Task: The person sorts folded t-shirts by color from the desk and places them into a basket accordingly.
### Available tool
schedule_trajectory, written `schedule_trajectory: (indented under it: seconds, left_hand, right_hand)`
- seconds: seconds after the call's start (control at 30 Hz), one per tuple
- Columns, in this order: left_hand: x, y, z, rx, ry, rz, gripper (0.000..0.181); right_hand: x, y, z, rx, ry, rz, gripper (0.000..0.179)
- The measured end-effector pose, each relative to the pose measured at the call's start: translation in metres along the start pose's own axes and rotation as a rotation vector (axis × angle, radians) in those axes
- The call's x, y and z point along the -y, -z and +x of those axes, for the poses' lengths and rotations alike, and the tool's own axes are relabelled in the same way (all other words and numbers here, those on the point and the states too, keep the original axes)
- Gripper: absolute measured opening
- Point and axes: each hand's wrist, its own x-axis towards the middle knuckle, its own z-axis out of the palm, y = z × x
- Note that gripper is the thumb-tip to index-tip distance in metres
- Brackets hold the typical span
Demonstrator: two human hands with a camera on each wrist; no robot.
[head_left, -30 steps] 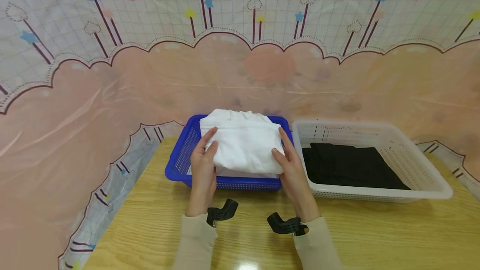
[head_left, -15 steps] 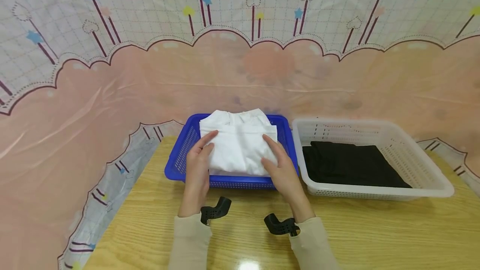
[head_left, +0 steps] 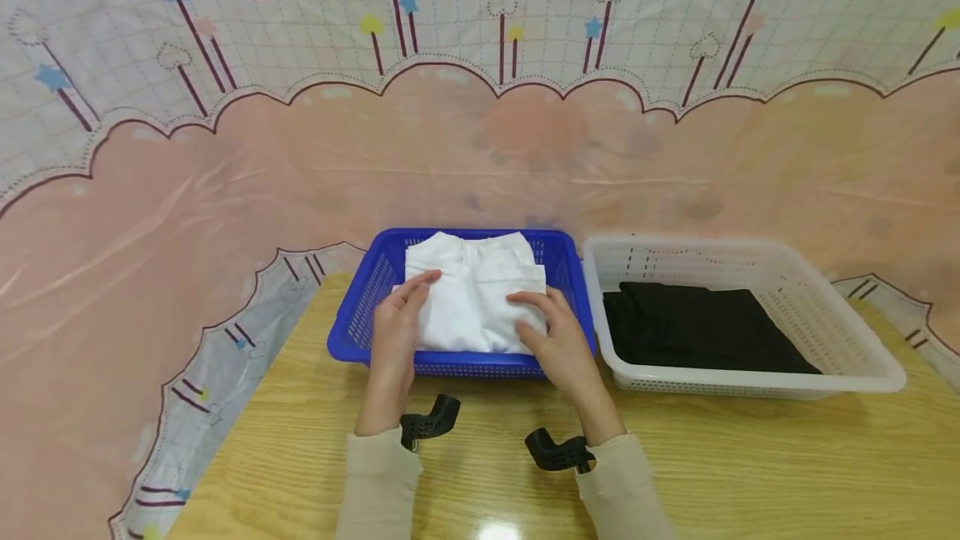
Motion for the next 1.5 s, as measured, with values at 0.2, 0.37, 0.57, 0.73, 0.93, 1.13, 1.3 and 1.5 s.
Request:
schedule_trajectory:
  seconds: [0.2, 0.37, 0.57, 0.73, 0.93, 1.13, 1.3, 1.5]
  left_hand:
    - [0.0026, 0.0005, -0.0009, -0.005, -0.001, 0.095, 0.025]
    - [0.0037, 0.0005, -0.0027, -0.027, -0.025, 0.16, 0.025]
    - [0.0043, -0.0012, -0.0023, -0.034, -0.044, 0.232, 0.024]
    - [0.006, -0.0033, -0.0005, -0.026, -0.063, 0.303, 0.023]
    - [0.0067, -0.0056, -0.0013, -0.033, -0.097, 0.339, 0.022]
    - [0.0066, -0.0061, -0.0021, -0.038, -0.118, 0.391, 0.025]
    - [0.0085, -0.0048, -0.0022, -0.024, -0.119, 0.467, 0.028]
    - [0.0092, -0.005, -0.0018, 0.025, -0.114, 0.573, 0.03]
  right_hand:
    - [0.0014, -0.0026, -0.0011, 0.029, -0.05, -0.046, 0.032]
    - [0.0032, -0.0054, -0.0014, 0.053, -0.06, -0.101, 0.037]
    - [0.0031, -0.0044, -0.0025, 0.035, -0.044, -0.111, 0.033]
    - [0.0016, -0.0042, -0.0019, 0.032, -0.04, -0.104, 0.026]
    - [0.0004, -0.0048, -0.002, 0.025, -0.024, -0.121, 0.024]
    - [0.0011, -0.0047, -0.0031, 0.02, -0.017, -0.113, 0.024]
    - [0.001, -0.0051, -0.0036, 0.017, -0.01, -0.115, 0.023]
    - [0.0001, -0.0068, -0.0039, -0.002, 0.011, -0.149, 0.023]
